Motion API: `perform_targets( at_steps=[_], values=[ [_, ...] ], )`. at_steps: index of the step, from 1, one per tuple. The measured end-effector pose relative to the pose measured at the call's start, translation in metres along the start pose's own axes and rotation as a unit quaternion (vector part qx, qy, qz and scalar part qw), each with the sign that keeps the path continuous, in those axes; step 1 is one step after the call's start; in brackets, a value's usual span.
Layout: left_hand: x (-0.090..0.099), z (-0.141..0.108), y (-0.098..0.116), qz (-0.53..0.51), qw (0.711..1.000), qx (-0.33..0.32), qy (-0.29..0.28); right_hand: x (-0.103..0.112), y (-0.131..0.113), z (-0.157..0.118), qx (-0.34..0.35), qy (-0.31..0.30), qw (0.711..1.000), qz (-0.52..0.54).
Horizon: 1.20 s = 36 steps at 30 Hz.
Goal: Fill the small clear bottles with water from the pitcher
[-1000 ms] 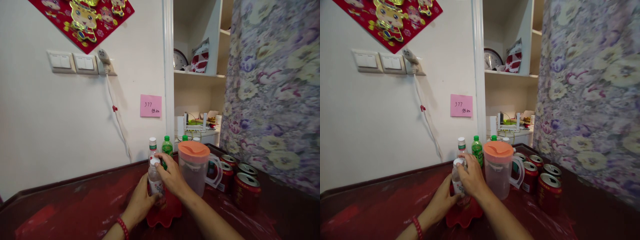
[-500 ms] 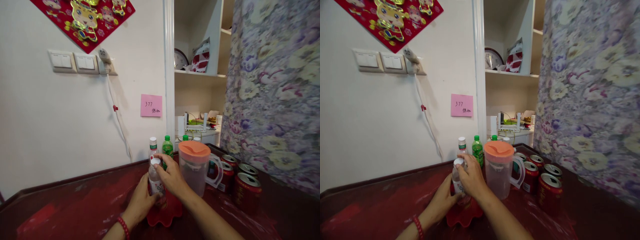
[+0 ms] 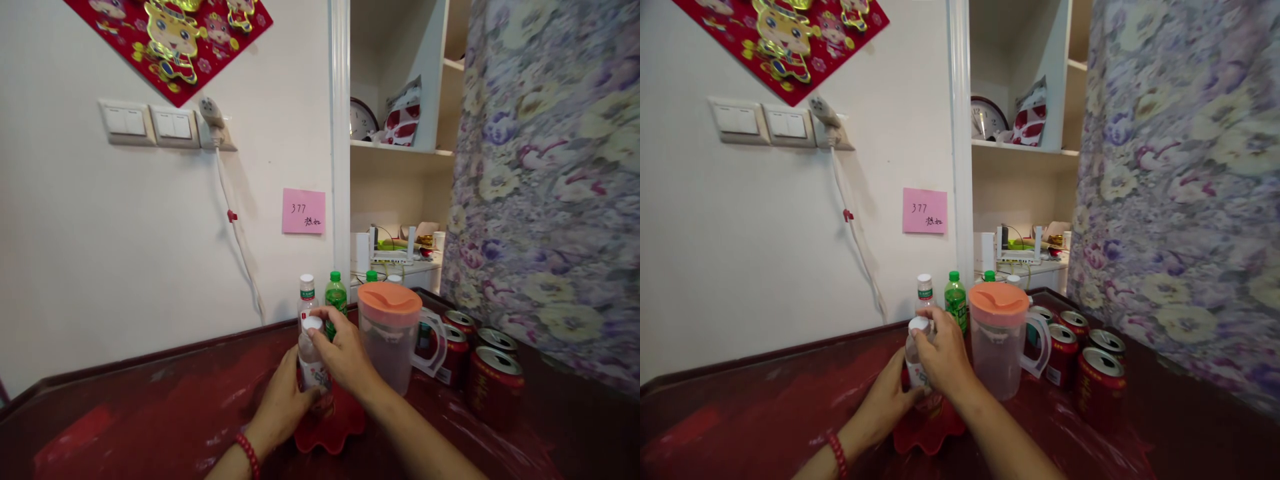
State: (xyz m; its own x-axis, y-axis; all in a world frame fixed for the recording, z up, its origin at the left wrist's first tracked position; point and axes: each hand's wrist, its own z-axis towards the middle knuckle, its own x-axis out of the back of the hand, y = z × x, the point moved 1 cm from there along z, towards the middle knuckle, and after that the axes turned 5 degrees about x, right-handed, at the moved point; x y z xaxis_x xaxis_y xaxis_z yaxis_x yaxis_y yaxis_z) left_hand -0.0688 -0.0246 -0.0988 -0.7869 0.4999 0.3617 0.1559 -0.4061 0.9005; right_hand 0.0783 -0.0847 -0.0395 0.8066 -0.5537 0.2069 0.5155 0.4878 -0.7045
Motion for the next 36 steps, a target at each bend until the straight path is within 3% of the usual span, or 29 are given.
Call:
perform_targets(
  at_steps=[18,23,27,31,36],
  values=[
    [-0.001,-0.001,0.005,-0.015,1.000,0.006,0.003,0.002,-0.005,0.001,-0.005,0.018,1.000,0.016],
    [-0.002,-0.002,0.009,-0.028,0.999,0.020,0.024,0.008,-0.013,0.002,0.013,0.046,0.999,0.025],
    [0.004,0.001,0.019,-0.031,0.997,0.027,0.062,0.012,-0.016,0.004,0.022,0.087,0.995,0.031],
    [0.024,0.009,0.034,-0.050,0.991,0.034,0.123,0.017,-0.021,0.006,0.041,0.126,0.990,0.051],
    [0.066,0.014,0.039,0.009,0.952,0.036,0.305,0.022,-0.029,0.007,0.073,0.172,0.980,0.072]
  ],
)
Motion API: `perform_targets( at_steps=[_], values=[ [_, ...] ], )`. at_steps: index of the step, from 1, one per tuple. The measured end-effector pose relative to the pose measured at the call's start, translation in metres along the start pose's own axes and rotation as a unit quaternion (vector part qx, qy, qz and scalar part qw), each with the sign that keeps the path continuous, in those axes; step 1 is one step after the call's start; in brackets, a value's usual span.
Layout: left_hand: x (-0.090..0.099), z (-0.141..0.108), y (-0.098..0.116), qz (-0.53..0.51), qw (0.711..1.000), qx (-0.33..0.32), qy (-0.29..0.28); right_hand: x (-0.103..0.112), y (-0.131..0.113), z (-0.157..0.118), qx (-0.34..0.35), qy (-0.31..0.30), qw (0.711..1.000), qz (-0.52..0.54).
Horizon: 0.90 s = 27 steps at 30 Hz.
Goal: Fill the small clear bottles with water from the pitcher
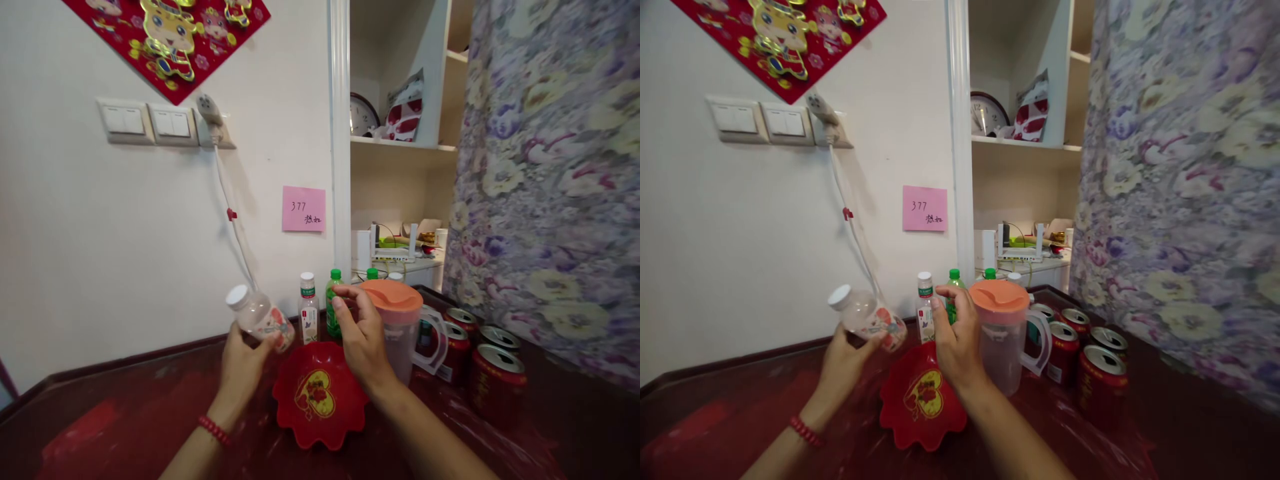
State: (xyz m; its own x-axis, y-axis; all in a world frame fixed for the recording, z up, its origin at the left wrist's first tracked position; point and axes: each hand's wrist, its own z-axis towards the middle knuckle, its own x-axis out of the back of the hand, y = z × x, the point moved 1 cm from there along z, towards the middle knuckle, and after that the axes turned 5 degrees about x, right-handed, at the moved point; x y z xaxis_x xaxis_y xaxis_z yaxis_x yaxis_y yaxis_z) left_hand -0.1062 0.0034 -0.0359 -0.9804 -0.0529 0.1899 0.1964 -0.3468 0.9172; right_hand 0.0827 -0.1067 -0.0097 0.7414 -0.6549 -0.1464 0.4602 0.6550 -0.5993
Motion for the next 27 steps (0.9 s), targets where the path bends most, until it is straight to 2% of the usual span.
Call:
perform_targets(
  at_steps=[2,4,9,18,27],
  values=[
    [0.012,0.010,-0.004,0.034,0.997,-0.002,0.062,0.000,-0.003,0.001,0.013,0.010,1.000,0.007],
    [0.020,0.018,-0.009,0.057,0.995,0.004,0.086,-0.001,-0.005,0.001,0.023,0.017,0.999,0.015],
    [0.022,0.030,-0.016,0.087,0.994,0.014,0.068,-0.002,-0.011,0.004,0.028,0.028,0.998,0.041],
    [-0.022,0.046,-0.018,0.103,0.993,0.000,-0.052,0.002,-0.020,0.010,-0.013,0.010,0.997,0.071],
    [-0.055,0.055,-0.053,0.065,0.990,0.044,-0.113,0.005,-0.026,0.017,-0.031,0.013,0.995,0.092]
  ],
)
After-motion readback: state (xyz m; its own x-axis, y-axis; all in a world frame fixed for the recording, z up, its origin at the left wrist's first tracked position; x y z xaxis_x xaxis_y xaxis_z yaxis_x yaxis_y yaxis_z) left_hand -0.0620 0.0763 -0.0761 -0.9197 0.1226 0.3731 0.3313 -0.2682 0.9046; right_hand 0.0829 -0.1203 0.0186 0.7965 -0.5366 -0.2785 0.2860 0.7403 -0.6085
